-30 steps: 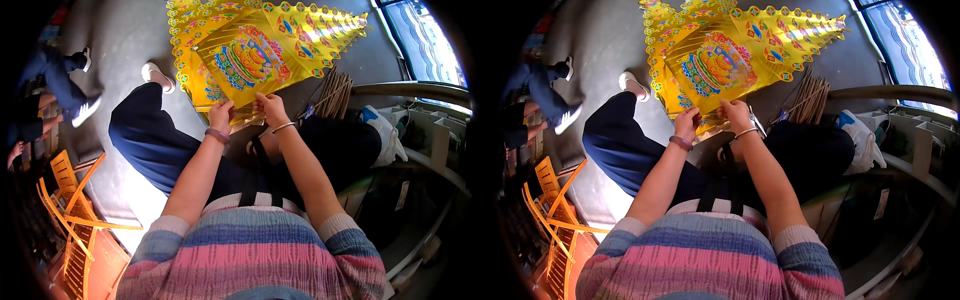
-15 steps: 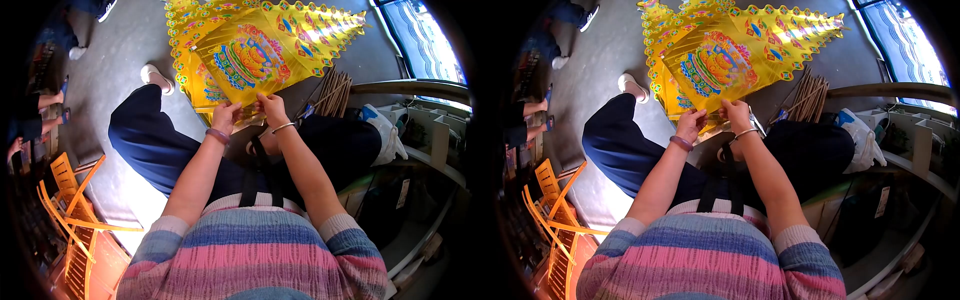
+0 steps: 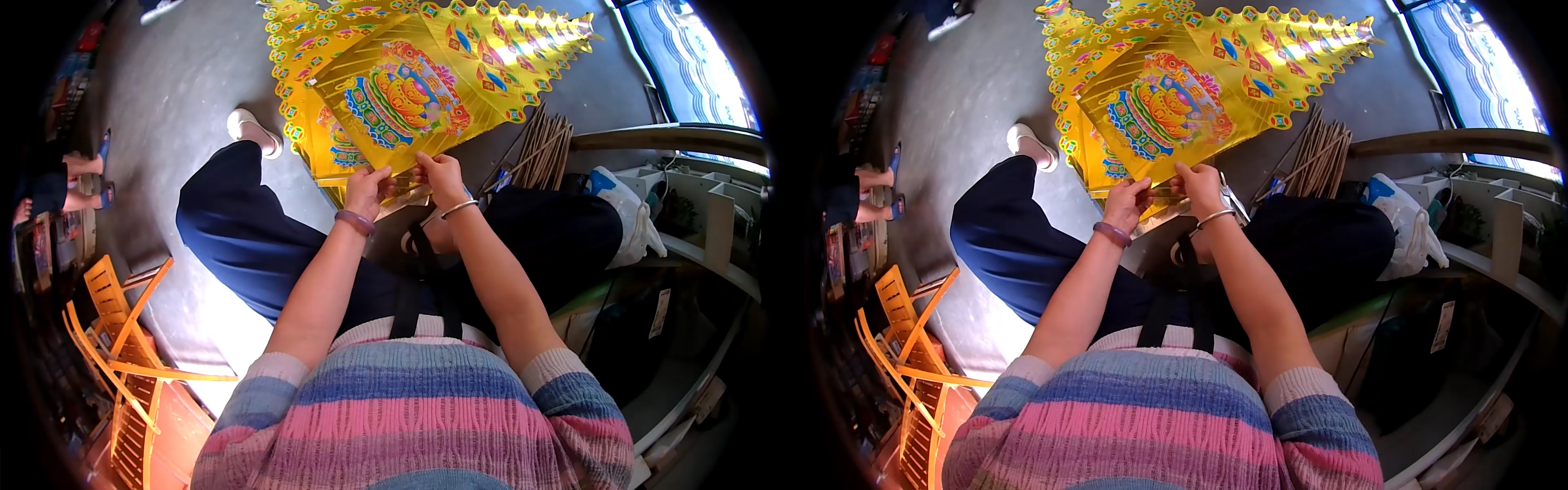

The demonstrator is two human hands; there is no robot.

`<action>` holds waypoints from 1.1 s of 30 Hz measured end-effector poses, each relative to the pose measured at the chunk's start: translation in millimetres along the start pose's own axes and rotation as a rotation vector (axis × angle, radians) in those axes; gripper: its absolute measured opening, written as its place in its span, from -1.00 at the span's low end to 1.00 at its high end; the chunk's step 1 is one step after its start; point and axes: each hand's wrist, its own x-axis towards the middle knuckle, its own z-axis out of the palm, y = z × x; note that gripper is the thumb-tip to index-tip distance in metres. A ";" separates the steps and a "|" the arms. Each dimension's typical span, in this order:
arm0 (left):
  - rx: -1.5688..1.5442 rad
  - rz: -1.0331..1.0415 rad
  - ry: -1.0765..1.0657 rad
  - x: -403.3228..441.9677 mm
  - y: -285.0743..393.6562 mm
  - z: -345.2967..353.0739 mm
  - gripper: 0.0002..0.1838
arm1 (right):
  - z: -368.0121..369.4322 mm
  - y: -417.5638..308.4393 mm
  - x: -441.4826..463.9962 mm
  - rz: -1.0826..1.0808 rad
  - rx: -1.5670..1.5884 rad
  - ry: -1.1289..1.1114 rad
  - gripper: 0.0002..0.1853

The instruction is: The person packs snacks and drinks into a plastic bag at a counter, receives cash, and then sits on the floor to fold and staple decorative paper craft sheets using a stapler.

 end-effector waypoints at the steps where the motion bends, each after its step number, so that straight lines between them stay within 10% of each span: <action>1: -0.001 0.000 -0.002 0.3 -0.7 -0.2 -0.87 | 0.1 0.0 -0.5 0.000 0.004 0.002 -0.72; 12: 0.005 -0.017 -0.078 3.7 -1.6 1.8 -0.83 | -1.6 -3.1 -4.0 -0.002 0.002 -0.030 -0.72; 16: 0.003 -0.011 -0.076 5.0 0.4 1.2 -0.84 | -41.4 -44.2 -5.8 0.134 -0.163 -0.518 -0.70; 18: -0.006 -0.018 -0.066 3.8 4.1 3.8 -0.84 | -62.5 -30.8 15.6 0.000 -0.367 -0.437 -0.57; 20: 0.007 -0.027 -0.058 4.1 4.3 5.0 -0.85 | -69.1 -10.1 30.0 -0.233 -1.363 0.132 -0.47; 24: 0.020 -0.011 -0.067 4.7 5.1 3.9 -0.87 | -92.2 50.9 39.4 0.096 -1.516 0.167 -0.04; 33: 0.005 -0.024 -0.035 3.6 7.9 5.2 -0.88 | -99.6 59.9 52.8 -0.033 -1.602 -0.016 -0.43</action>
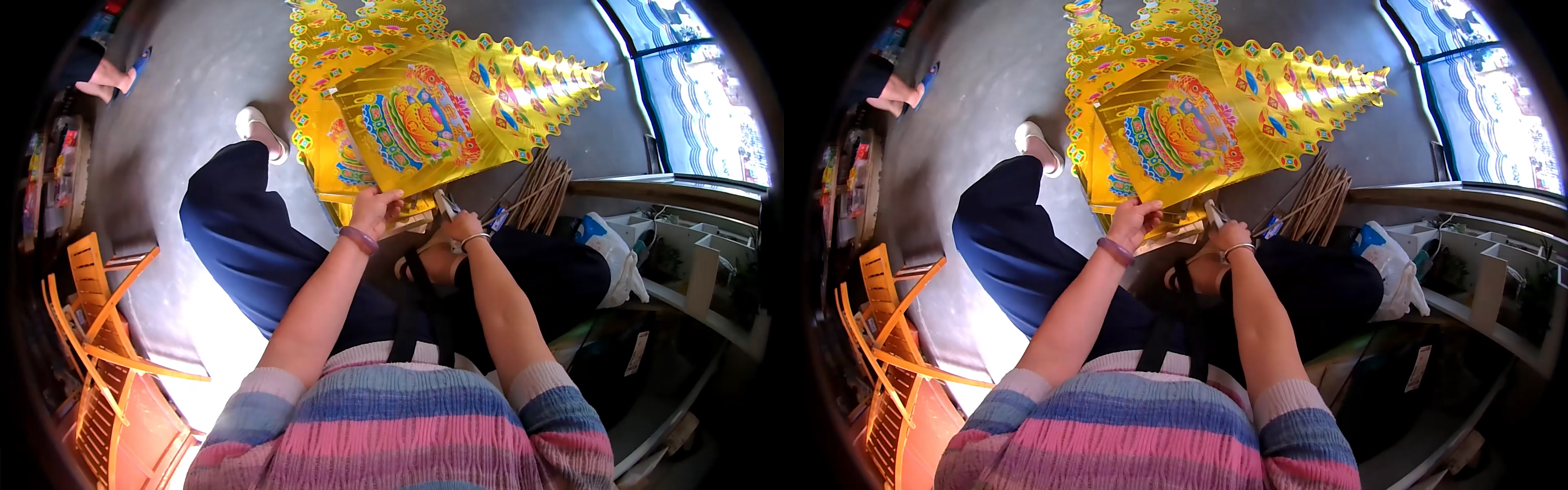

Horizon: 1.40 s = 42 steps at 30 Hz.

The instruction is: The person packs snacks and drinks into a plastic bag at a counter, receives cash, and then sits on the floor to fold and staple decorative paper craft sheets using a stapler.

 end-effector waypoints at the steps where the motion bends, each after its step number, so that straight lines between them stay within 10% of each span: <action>1: 0.003 0.001 -0.007 1.6 0.2 -1.0 -0.88 | -15.3 -12.2 -8.0 -0.066 0.013 0.025 -0.43; 9: -0.053 0.036 0.007 5.1 2.8 1.5 -0.88 | -106.9 -24.8 -57.1 -0.376 0.048 -0.478 -0.42; 12: -0.075 0.031 0.028 5.5 -1.0 1.1 -0.86 | -142.3 -29.2 -106.6 -0.207 0.543 -0.580 -0.58; 16: -0.077 0.013 0.054 3.5 -0.4 8.6 -0.84 | -141.0 -43.4 -127.1 -0.075 0.957 -0.554 -0.74; 42: -0.138 0.088 -0.016 5.9 -7.2 10.2 -0.84 | -113.6 -80.2 -137.7 -0.061 0.802 -0.338 -0.77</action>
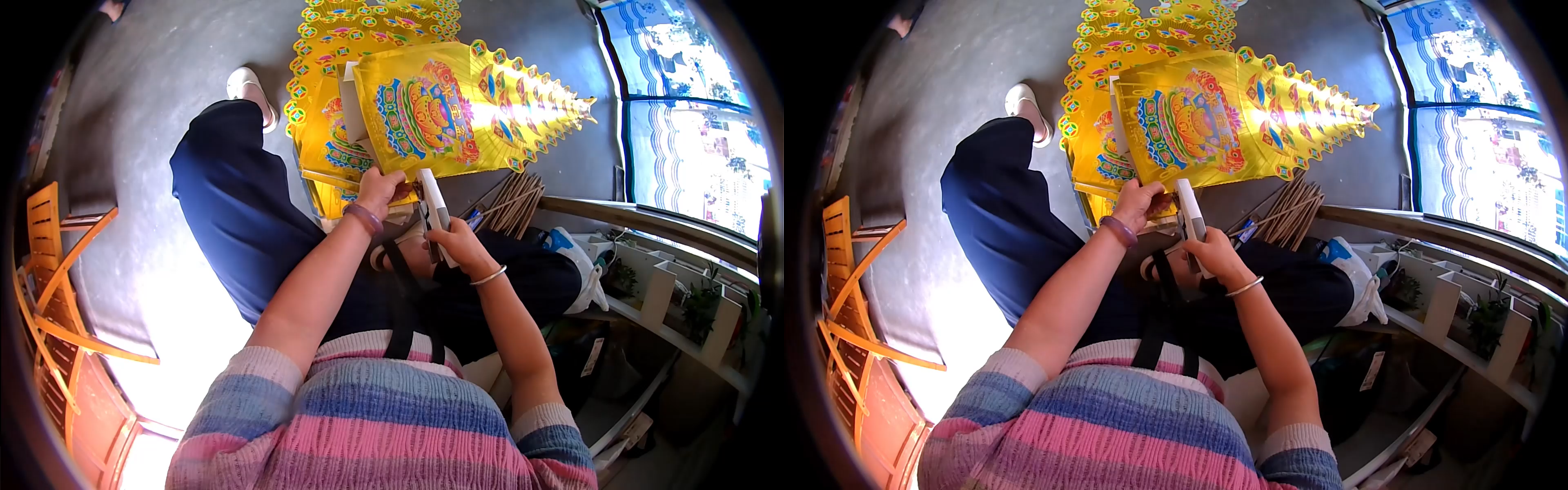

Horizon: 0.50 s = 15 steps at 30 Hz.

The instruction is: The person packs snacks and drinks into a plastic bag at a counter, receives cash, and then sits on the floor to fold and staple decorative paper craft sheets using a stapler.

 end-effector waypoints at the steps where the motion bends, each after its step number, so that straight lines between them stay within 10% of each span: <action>1: 0.001 0.003 -0.001 0.2 -0.1 0.0 -0.84 | 0.2 -0.7 -0.3 0.003 0.007 0.000 -0.77; 15: -0.021 -0.008 0.022 -1.1 0.2 1.2 -0.87 | 0.4 10.4 7.1 -0.030 -0.046 0.034 -0.73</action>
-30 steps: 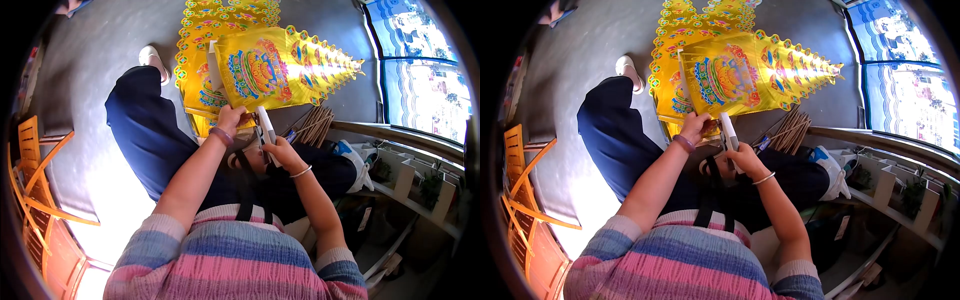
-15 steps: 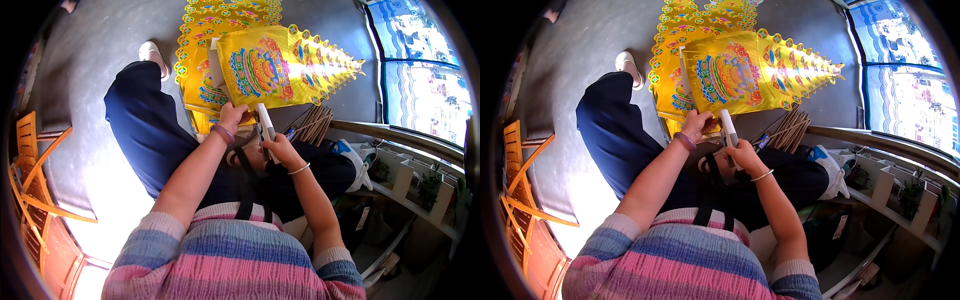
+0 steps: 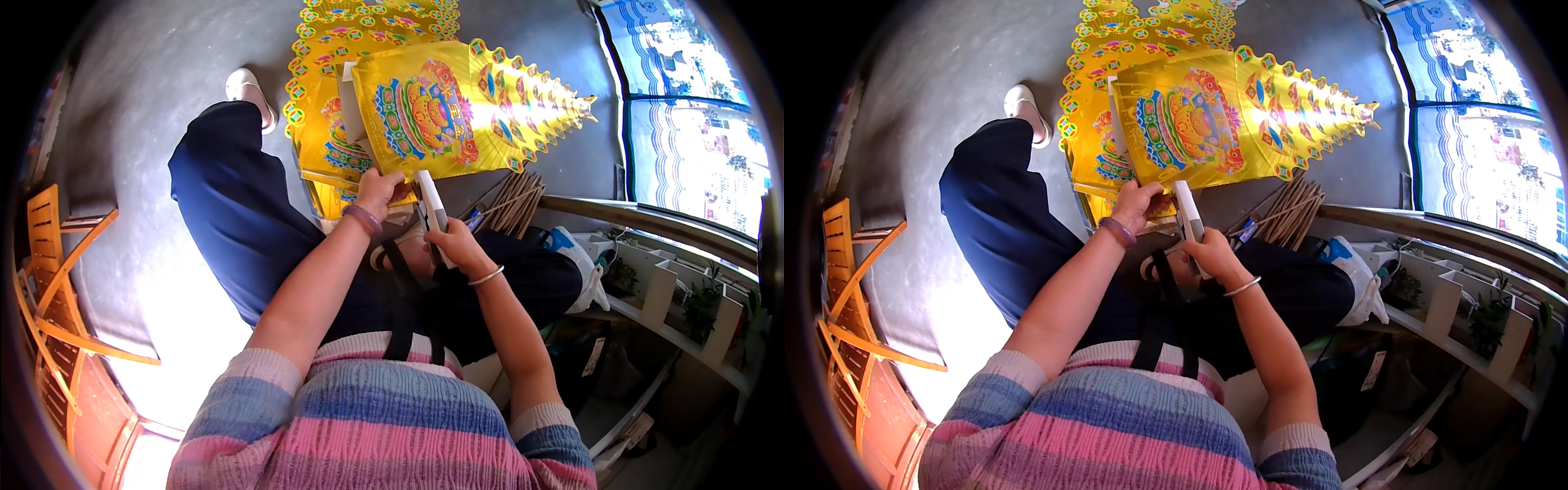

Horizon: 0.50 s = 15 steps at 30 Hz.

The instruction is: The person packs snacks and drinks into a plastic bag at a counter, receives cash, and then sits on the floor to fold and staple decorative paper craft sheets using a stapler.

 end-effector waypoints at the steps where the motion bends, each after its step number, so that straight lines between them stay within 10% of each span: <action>1: -0.004 -0.003 0.000 0.8 -0.3 -0.4 -0.87 | 0.4 3.5 3.5 -0.009 -0.021 0.003 -0.72; 15: -0.022 0.066 0.110 0.7 14.2 1.9 -0.70 | 3.9 12.3 3.4 -0.087 -0.168 0.025 -0.73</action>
